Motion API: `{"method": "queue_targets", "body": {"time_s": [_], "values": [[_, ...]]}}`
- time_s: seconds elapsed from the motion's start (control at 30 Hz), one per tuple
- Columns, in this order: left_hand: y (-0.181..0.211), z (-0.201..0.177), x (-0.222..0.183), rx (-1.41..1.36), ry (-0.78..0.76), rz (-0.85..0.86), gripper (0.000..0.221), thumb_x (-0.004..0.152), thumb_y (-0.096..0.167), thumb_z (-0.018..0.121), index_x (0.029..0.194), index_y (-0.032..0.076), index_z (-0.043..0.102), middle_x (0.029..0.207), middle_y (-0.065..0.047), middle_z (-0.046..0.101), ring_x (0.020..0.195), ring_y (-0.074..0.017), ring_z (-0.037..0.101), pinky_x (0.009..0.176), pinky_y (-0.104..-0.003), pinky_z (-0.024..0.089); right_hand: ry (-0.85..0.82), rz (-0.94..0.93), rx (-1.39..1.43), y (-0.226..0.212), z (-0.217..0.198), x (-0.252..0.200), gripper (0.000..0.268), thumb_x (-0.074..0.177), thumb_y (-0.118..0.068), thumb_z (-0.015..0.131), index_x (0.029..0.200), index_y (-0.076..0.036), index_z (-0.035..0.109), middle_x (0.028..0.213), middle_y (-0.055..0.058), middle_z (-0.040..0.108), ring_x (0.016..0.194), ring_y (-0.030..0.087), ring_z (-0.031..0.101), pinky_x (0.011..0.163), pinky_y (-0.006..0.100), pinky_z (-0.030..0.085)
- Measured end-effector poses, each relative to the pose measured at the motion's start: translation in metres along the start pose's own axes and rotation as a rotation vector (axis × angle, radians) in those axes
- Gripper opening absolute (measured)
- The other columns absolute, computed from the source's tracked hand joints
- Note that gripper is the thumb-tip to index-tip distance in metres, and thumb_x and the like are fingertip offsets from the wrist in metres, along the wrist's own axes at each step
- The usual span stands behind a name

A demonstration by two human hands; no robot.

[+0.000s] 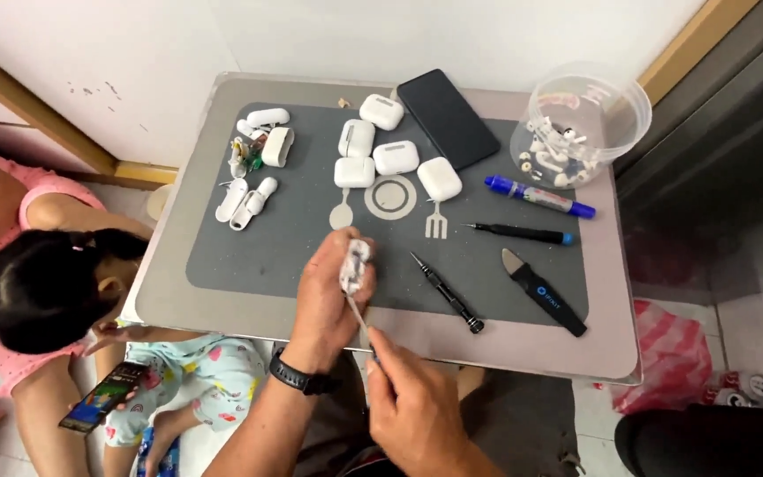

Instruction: Disassembling an AirPods charging case to remove internal components using a screwdriver and pry tool

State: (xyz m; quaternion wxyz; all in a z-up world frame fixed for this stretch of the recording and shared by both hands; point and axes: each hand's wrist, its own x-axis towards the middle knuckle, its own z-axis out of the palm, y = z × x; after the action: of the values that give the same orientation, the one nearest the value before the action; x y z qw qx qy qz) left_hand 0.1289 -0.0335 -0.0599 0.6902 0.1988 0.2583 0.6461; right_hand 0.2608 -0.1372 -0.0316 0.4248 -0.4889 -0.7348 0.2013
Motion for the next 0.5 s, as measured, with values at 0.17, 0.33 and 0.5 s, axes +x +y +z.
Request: {"method": "queue_targets", "body": {"time_s": [0.17,0.33,0.5], "values": [[0.000,0.016,-0.004,-0.010,0.161,0.038,0.025,0.103,0.017,0.052,0.123,0.002,0.056,0.102,-0.012,0.066,0.059,-0.0141,0.057,0.043,-0.024,0.041,0.027,0.080,0.088,0.005,0.011,0.001,0.033,0.083,-0.004,0.066,0.115,0.003,0.069,0.092,0.017,0.080,0.067,0.031,0.077,0.056,0.037,0.058],[0.003,0.014,0.002,-0.050,0.170,0.071,0.024,0.104,0.018,0.050,0.122,0.003,0.056,0.099,-0.011,0.065,0.062,-0.0132,0.056,0.049,-0.025,0.041,0.053,0.147,0.067,0.006,0.000,0.003,0.032,0.084,-0.009,0.068,0.114,-0.001,0.072,0.081,0.012,0.080,0.053,0.025,0.070,0.050,0.035,0.055],[0.001,0.020,-0.002,0.011,0.191,0.050,0.023,0.102,0.017,0.052,0.121,0.004,0.057,0.099,-0.009,0.065,0.061,-0.0132,0.054,0.048,-0.025,0.038,0.022,0.080,0.145,0.004,-0.008,0.013,0.034,0.083,-0.005,0.067,0.116,0.002,0.070,0.090,0.014,0.081,0.060,0.023,0.072,0.053,0.033,0.056]]}}
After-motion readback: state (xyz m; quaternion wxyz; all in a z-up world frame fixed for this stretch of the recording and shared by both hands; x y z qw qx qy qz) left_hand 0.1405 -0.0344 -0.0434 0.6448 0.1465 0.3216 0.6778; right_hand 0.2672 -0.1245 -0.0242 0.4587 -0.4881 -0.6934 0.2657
